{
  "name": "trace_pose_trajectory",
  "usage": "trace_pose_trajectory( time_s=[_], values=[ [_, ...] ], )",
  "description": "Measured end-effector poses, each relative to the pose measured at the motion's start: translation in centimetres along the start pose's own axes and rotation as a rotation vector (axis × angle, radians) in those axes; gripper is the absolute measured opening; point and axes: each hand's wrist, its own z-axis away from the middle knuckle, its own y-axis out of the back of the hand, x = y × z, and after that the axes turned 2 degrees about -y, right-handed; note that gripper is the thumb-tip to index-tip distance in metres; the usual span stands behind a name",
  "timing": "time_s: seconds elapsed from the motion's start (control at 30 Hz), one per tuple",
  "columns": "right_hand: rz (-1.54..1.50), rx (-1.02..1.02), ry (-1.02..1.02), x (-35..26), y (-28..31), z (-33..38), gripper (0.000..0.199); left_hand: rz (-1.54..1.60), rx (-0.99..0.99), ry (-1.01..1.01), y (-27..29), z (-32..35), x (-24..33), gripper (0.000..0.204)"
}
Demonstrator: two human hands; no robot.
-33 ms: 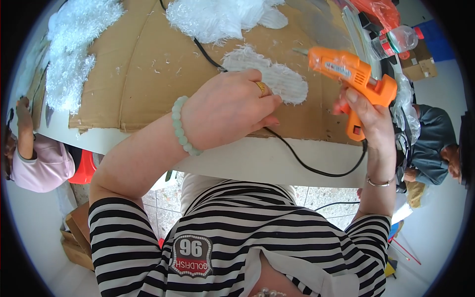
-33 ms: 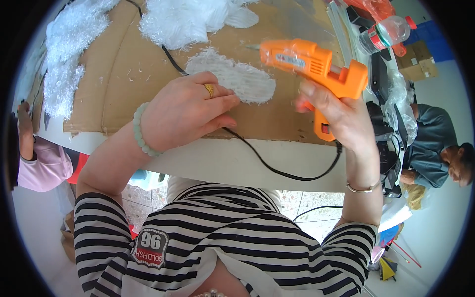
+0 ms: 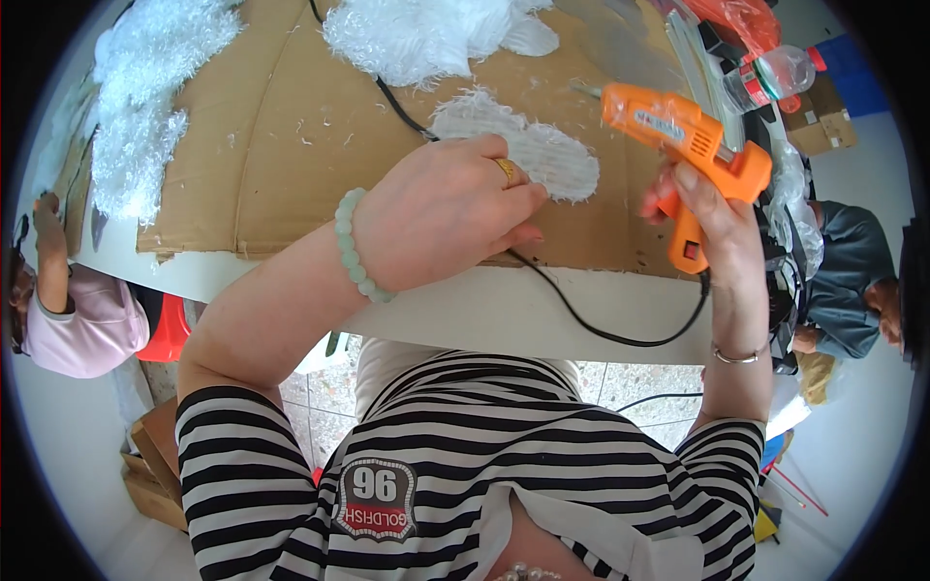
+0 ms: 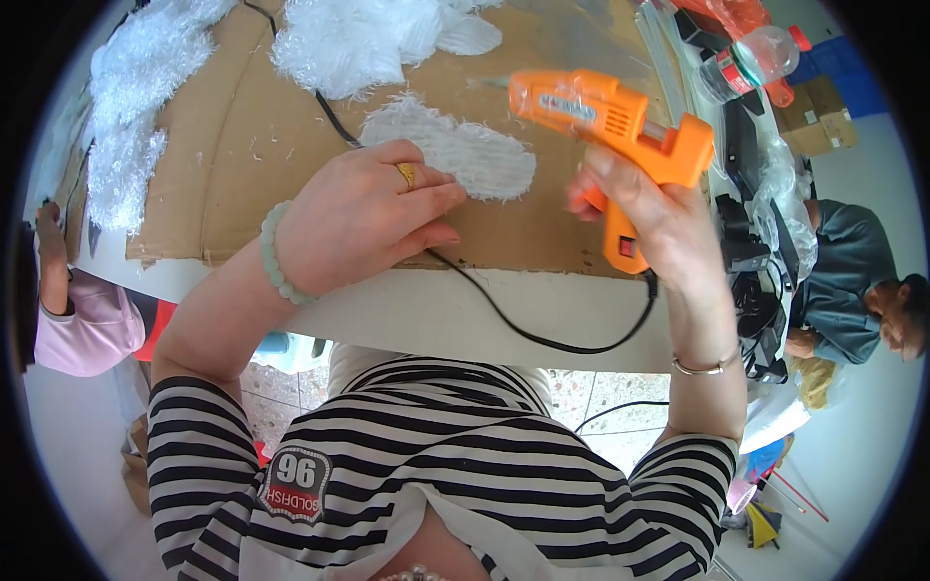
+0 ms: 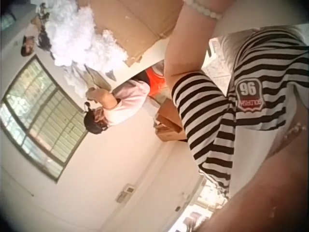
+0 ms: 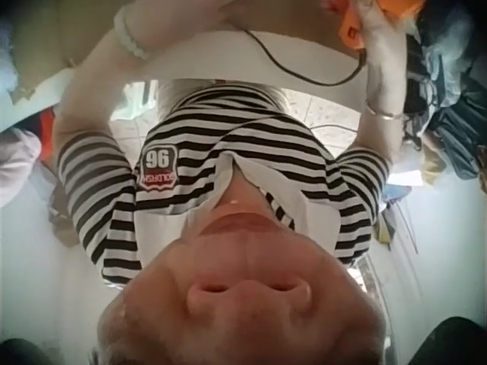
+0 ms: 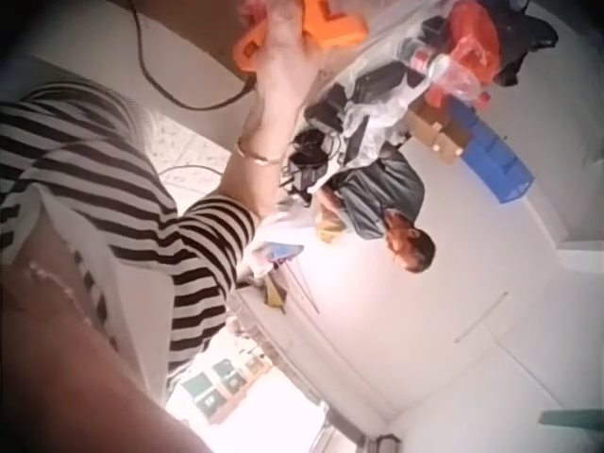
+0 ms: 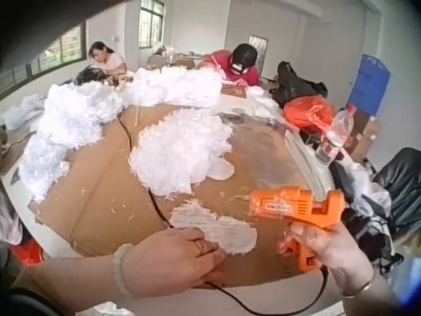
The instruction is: Apply hot glue and white stuffing to heart-shaped bases to create plush toys.
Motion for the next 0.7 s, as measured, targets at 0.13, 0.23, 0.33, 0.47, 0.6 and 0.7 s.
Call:
trace_pose_trajectory(
  time_s=[0.13, 0.23, 0.33, 0.47, 0.6, 0.7],
  values=[
    [-0.385, 0.1, -0.07, 1.5, -2.4, -0.3, 0.029, -0.072, 0.058, 0.002, -0.4, -0.2, 0.6, 0.021],
    [-0.569, 0.082, -0.088, 1.9, -3.6, -1.0, 0.027, -0.127, 0.018, -0.005, -0.2, -0.4, 1.0, 0.022],
    [-0.617, 0.092, -0.103, 2.4, -4.8, -1.3, 0.028, -0.155, -0.006, -0.013, -0.1, -0.4, 1.1, 0.023],
    [-0.65, 0.099, -0.089, 2.9, -5.1, -1.3, 0.029, -0.123, 0.029, -0.015, 0.4, -0.2, 1.3, 0.021],
    [-0.694, 0.082, -0.083, 3.7, -4.8, -1.4, 0.03, 0.099, 0.002, 0.155, 2.5, 0.1, -0.3, 0.024],
    [-0.689, 0.077, -0.091, 3.6, -4.9, -1.4, 0.03, 0.185, 0.241, 0.384, 2.8, 0.3, -3.4, 0.016]
  ],
)
